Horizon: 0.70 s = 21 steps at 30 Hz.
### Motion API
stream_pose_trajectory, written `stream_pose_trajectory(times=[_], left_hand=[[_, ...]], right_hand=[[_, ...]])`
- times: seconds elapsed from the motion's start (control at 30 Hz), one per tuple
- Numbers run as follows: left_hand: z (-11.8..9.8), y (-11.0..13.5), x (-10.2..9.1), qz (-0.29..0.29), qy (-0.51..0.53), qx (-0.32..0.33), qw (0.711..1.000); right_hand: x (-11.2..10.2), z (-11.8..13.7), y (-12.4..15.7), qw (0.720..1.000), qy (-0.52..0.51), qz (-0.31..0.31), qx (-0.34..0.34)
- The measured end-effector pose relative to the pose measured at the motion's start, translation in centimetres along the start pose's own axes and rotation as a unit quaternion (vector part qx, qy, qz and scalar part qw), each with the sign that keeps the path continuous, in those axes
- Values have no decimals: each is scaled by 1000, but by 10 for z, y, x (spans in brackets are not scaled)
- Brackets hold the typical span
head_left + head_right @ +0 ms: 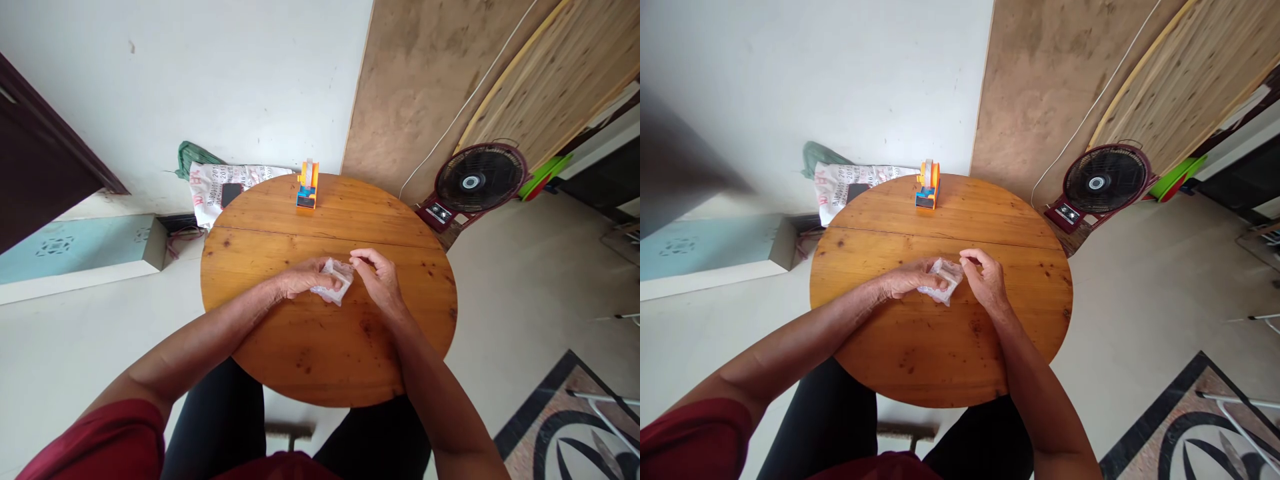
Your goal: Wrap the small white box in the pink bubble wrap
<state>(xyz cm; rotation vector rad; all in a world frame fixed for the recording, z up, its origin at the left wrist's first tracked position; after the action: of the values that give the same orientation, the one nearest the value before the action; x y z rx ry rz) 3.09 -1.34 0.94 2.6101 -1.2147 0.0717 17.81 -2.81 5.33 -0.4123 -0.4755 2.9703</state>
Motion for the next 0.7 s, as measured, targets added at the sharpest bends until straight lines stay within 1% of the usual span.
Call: stream_pose_trajectory(times=[0.07,0.17,0.3,0.37,0.43,0.53,0.7], left_hand=[[0,0,0,-2,-3,0,1000],[0,1,-2,-8,-4,1,1000],[0,1,-4,-15,-3,-7,1000],[0,0,-6,-22,0,-10,1000],[0,0,-6,-25,1,-8,1000],[1,0,-3,-8,-6,-4,1000],[1,1,0,9,-15,-1,1000]], right_hand=[[-2,1,0,1000,-7,0,9],[-4,9,2,1000,-16,14,7],[0,22,3,996,-14,85,-14],[1,22,3,995,-7,100,-14],[1,17,2,996,4,88,-7],[1,10,2,998,20,64,-3],[0,9,0,999,7,32,-29]])
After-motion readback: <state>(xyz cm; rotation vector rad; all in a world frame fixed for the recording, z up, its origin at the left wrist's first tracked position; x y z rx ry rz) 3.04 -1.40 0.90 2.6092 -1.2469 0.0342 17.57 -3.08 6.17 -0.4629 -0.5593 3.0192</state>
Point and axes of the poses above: each hand's wrist, its own y-axis away from the middle knuckle, its own x-axis out of the palm, z = x × y, the point moved 6 cm from there along -y, towards the middle knuckle, and after that the axes turned 12 degrees about -y, right-handed, at the moved point
